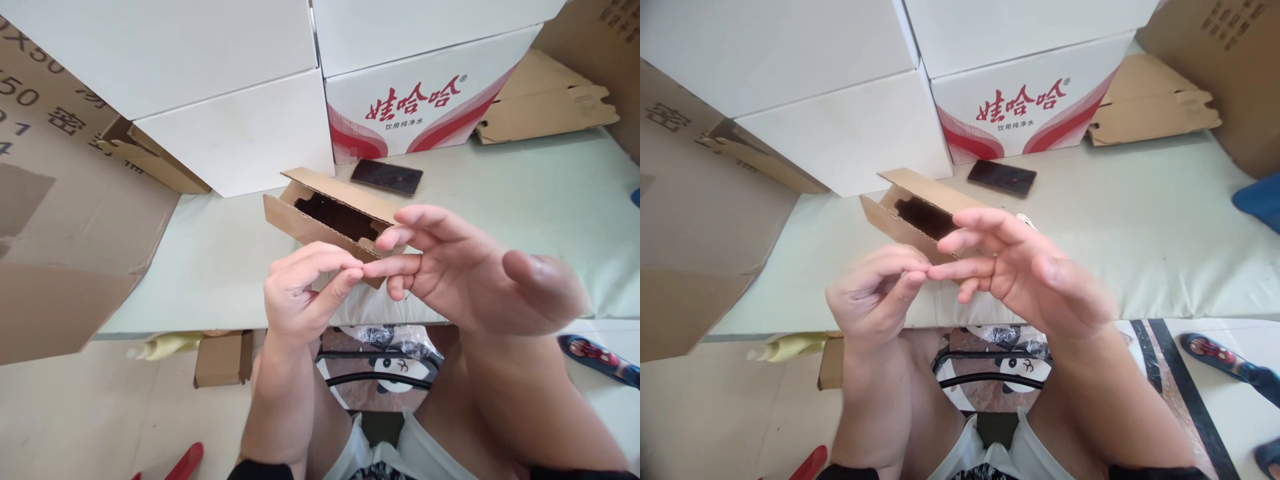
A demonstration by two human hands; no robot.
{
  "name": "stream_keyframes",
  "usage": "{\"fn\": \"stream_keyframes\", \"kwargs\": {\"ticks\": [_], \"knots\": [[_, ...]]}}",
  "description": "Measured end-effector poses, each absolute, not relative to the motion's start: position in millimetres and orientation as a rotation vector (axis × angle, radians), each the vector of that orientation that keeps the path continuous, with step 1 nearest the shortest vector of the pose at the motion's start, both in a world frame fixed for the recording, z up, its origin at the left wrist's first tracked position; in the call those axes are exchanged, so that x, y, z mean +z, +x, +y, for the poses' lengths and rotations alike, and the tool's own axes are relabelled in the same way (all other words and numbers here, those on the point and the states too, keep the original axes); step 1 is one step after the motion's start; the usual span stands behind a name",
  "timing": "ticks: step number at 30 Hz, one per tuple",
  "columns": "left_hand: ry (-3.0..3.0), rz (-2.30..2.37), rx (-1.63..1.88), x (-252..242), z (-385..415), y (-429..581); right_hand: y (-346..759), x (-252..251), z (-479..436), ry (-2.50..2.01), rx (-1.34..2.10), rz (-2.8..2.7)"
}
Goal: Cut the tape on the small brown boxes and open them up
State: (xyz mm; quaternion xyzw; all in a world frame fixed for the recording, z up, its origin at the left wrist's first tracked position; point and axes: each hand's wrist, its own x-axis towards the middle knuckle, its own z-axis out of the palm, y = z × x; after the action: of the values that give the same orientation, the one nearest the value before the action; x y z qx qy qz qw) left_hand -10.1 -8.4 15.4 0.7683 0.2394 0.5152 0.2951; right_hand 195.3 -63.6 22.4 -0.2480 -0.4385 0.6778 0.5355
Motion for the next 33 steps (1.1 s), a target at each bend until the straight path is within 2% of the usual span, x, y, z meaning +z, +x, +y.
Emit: {"fn": "stream_keyframes", "kwargs": {"ticks": [10,17,26,29,33], "knots": [[1.523,0.545,1.391,12.2,-12.8,-12.1,197.4,23.6,-64.1,-0.65,1.528,-1.038],[1.602,0.722,1.485,9.7,-23.6,-34.8,211.0,26.0,-67.0,-0.652,1.337,-0.993],[1.608,0.796,1.398,40.2,-41.5,-34.3,221.1,42.3,-77.9,-0.652,1.124,-0.949],[1.417,0.855,1.445,32.6,-54.6,-36.7,224.0,47.9,-82.1,-0.738,1.122,-0.967],[1.06,0.989,1.328,5.0,-81.2,-22.1,227.2,51.1,-86.8,-0.773,1.123,-0.955]]}}
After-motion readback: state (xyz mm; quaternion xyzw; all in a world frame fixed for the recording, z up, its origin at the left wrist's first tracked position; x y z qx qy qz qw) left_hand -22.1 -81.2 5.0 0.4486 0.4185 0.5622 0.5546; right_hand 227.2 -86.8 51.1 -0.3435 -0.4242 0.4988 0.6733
